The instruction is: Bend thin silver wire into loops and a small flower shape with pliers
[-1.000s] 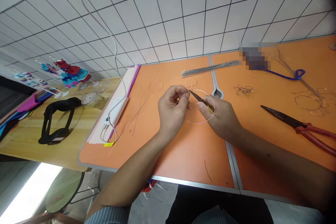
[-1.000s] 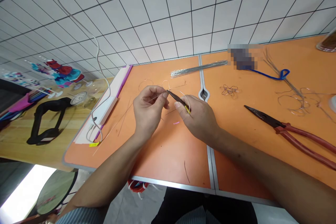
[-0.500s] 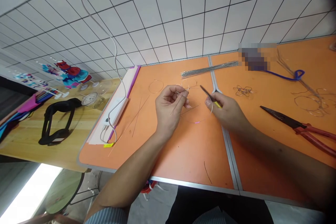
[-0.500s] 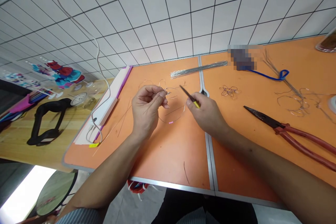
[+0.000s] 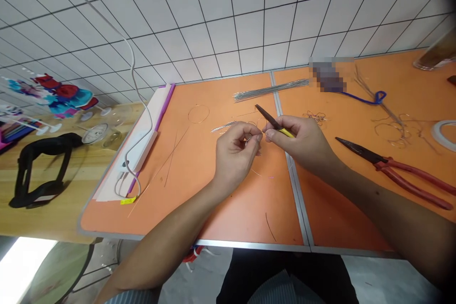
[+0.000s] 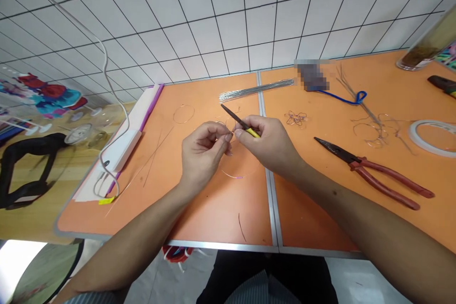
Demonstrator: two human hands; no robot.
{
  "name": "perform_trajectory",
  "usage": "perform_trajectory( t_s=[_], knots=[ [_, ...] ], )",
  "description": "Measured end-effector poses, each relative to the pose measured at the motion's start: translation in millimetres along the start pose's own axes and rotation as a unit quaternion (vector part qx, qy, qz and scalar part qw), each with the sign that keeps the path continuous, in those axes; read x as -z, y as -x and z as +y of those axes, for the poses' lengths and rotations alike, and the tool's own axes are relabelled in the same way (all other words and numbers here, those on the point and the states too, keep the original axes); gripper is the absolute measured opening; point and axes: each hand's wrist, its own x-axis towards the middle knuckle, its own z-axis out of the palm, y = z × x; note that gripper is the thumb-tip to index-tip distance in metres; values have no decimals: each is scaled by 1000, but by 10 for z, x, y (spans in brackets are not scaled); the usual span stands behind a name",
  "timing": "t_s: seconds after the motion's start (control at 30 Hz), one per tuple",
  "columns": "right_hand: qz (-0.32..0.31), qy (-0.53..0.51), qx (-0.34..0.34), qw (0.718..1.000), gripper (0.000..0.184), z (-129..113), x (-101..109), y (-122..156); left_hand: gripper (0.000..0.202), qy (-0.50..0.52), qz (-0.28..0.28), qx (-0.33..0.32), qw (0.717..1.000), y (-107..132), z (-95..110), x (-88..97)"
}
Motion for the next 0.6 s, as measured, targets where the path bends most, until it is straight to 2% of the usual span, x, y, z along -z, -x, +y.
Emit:
perform_trajectory(
  t_s=[0.17,0.23,0.3,0.4,0.5,0.6],
  knots=[
    [20,14,10,1000,16,31,-31,-2,9,-20,-14,-25,999,14,-35,24],
    [25,18,8,999,16,32,-28,1,18,-13,-15,-18,1000,15,-24,29],
    [30,21,3,999,17,28,-22,6,31,19,-17,16,1000,8,5,26],
    [38,17,-1,999,16,24,-15,15,39,88,-19,99,991,-18,49,15],
    [43,18,1,999,15,24,-24,18,38,124,-21,158,979,-43,52,14],
    [24,31,6,999,16,19,-43,22,31,126,-23,173,977,-47,28,29]
  ],
)
